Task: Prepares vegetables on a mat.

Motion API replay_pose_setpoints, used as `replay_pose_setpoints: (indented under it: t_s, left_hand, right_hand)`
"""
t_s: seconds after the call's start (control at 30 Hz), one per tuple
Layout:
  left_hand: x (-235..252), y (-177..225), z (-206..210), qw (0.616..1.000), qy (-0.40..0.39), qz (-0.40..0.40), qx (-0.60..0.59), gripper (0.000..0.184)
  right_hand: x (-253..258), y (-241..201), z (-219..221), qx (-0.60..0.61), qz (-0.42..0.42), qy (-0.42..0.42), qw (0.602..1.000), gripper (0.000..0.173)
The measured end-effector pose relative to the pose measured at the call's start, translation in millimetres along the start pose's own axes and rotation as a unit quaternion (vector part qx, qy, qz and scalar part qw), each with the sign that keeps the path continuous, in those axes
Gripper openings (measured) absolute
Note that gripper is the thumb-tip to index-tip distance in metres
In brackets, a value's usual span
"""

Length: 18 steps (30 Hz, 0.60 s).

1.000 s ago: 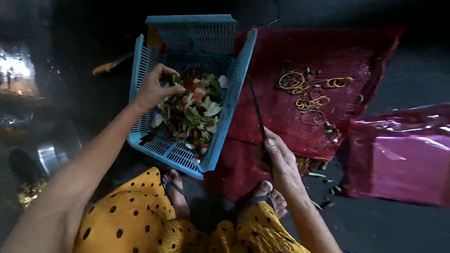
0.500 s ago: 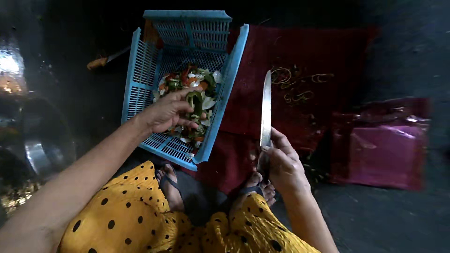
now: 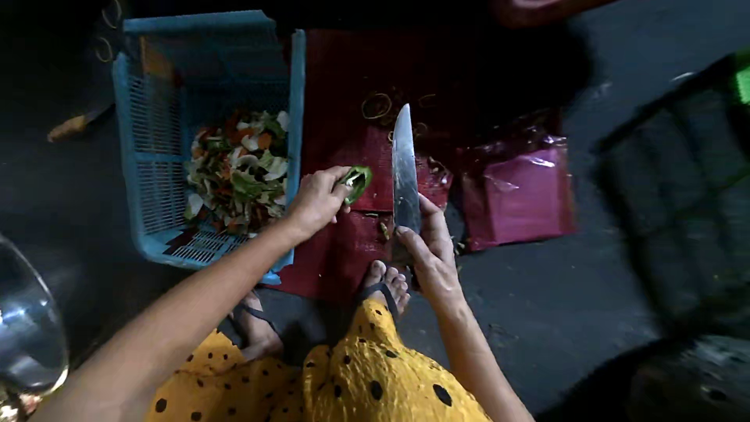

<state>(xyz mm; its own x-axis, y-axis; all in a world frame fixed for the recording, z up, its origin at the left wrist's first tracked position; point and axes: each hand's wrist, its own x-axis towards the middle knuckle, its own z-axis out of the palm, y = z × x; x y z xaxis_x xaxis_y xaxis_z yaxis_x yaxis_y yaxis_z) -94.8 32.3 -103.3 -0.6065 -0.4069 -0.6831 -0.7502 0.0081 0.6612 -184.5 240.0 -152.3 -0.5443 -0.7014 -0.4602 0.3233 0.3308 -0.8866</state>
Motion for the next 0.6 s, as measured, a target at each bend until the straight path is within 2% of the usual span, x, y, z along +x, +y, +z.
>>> replay_pose_setpoints:
  t_s: [0.17, 0.3, 0.37, 0.5, 0.53, 0.6]
  left_hand:
    - [18, -11, 41, 0.998, 0.042, 0.044, 0.026, 0.033]
    - [11, -21, 66, 0.985, 0.103, 0.129, 0.052, 0.031]
    - [14, -27, 73, 0.982, 0.125, 0.136, 0.035, 0.032]
    - [15, -33, 67, 0.979, 0.137, 0.006, -0.15, 0.037]
    - [13, -32, 62, 0.969, 0.134, -0.011, -0.206, 0.035]
    - [6, -26, 53, 0.949, 0.135, 0.009, -0.285, 0.03]
  right_hand:
    - [-3, 13, -8, -0.016, 0.0, 0.024, 1.0, 0.059]
    - [-6, 21, -6, -0.077, -0.052, 0.037, 0.995, 0.056]
    - [-7, 23, -6, -0.089, -0.074, 0.041, 0.992, 0.057]
    - [-4, 25, -7, -0.087, -0.079, 0.038, 0.992, 0.057]
    - [-4, 24, -7, -0.086, -0.081, 0.04, 0.992, 0.057]
    - [-3, 20, -8, -0.086, -0.085, 0.045, 0.992, 0.058]
